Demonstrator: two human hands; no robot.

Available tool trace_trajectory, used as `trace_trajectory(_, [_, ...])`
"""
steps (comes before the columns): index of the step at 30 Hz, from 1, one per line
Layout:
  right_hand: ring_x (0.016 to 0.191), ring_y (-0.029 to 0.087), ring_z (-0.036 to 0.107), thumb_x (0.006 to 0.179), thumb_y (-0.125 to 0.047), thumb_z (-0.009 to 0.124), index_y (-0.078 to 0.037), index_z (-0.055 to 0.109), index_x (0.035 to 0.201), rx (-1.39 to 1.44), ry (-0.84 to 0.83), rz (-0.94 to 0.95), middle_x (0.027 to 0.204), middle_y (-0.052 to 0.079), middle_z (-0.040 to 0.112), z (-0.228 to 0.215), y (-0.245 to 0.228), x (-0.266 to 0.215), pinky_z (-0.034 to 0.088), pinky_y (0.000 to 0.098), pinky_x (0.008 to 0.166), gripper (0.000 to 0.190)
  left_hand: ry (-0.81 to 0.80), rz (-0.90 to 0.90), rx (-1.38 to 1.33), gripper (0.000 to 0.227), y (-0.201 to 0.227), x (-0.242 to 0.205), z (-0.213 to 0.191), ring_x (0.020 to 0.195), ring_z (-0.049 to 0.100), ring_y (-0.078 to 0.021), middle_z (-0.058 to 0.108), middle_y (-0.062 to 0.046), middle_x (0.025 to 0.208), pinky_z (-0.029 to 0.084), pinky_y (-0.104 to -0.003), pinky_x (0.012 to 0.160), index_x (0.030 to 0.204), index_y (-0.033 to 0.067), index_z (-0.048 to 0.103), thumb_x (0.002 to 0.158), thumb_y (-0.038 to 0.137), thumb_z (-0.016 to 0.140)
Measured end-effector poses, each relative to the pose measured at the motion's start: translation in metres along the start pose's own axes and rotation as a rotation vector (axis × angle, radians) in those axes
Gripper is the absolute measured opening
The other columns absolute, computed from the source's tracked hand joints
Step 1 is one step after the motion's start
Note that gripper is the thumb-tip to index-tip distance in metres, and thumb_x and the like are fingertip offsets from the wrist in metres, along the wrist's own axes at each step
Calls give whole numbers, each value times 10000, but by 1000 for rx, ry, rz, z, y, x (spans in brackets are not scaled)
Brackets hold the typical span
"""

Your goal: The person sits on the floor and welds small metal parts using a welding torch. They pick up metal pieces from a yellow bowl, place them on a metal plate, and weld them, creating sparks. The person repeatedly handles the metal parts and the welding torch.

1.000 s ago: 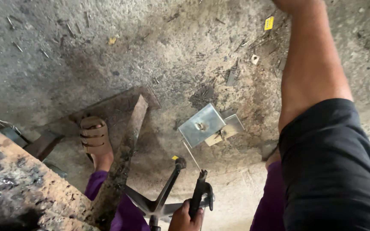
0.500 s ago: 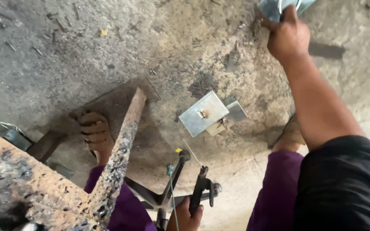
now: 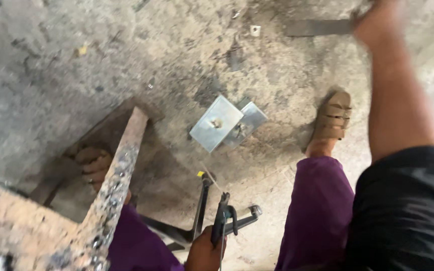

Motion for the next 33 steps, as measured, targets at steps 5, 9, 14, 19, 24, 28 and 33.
trace_trajectory(5, [843, 241, 744, 946, -214, 643, -183, 736, 1252, 384, -752, 359, 1091, 120, 750, 96, -209, -79, 606, 386, 786, 321, 30, 113, 21, 306, 20, -5, -13, 841, 709, -421, 703, -213, 840, 552, -500, 725, 1079, 96, 642, 874, 322, 671])
trace_trajectory(9, [1235, 336, 562, 846, -465, 768, -135, 605, 1382, 335, -774, 55, 1310, 160, 651, 85, -337, -109, 465, 455, 1034, 650, 15, 5, 89, 326, 5, -10, -21, 866, 704, -426, 692, -221, 855, 539, -516, 733, 1055, 82, 648, 855, 337, 680])
trace_trajectory(14, [1066, 353, 624, 870, -278, 688, -96, 602, 1351, 310, -688, -39, 1067, 136, 700, 106, -394, -121, 500, 508, 902, 521, 49, -22, 116, 351, -1, -5, -31, 895, 712, -438, 711, -242, 869, 545, -539, 760, 1112, 106, 653, 843, 331, 644])
trace_trajectory(19, [939, 344, 675, 891, -71, 577, -120, 621, 1342, 300, -700, 2, 964, 144, 687, 136, -407, -140, 540, 478, 801, 455, 73, 90, 201, 352, 2, -6, -47, 909, 706, -438, 732, -235, 875, 549, -523, 784, 1053, 82, 660, 864, 379, 669])
trace_trajectory(24, [865, 390, 697, 792, 9, 593, -115, 635, 1314, 415, -497, 340, 962, 177, 720, 97, -334, -138, 554, 492, 733, 538, 54, 160, 314, 370, 11, 0, -56, 948, 683, -443, 723, -227, 938, 532, -525, 805, 1090, 88, 628, 844, 361, 676])
trace_trajectory(28, [827, 273, 771, 988, -33, 563, -140, 667, 1237, 517, -216, 758, 967, 138, 774, 31, -200, -126, 594, 424, 697, 291, 67, 203, 343, 364, 22, -3, -60, 973, 685, -438, 722, -239, 947, 539, -514, 831, 1087, 98, 655, 874, 393, 665])
trace_trajectory(33, [743, 251, 662, 929, -15, 768, 5, 647, 1200, 338, 590, 477, 802, 155, 676, -96, -61, -86, 508, 419, 680, 298, 168, 289, 409, 436, 25, 3, -63, 970, 684, -447, 720, -242, 976, 547, -524, 834, 1143, 71, 615, 888, 423, 655])
Point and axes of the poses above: each hand's wrist, its own x-axis towards the middle knuckle, its own z-axis out of the palm, y = z × x, the point moved 7 cm from there along x, towards the middle knuckle
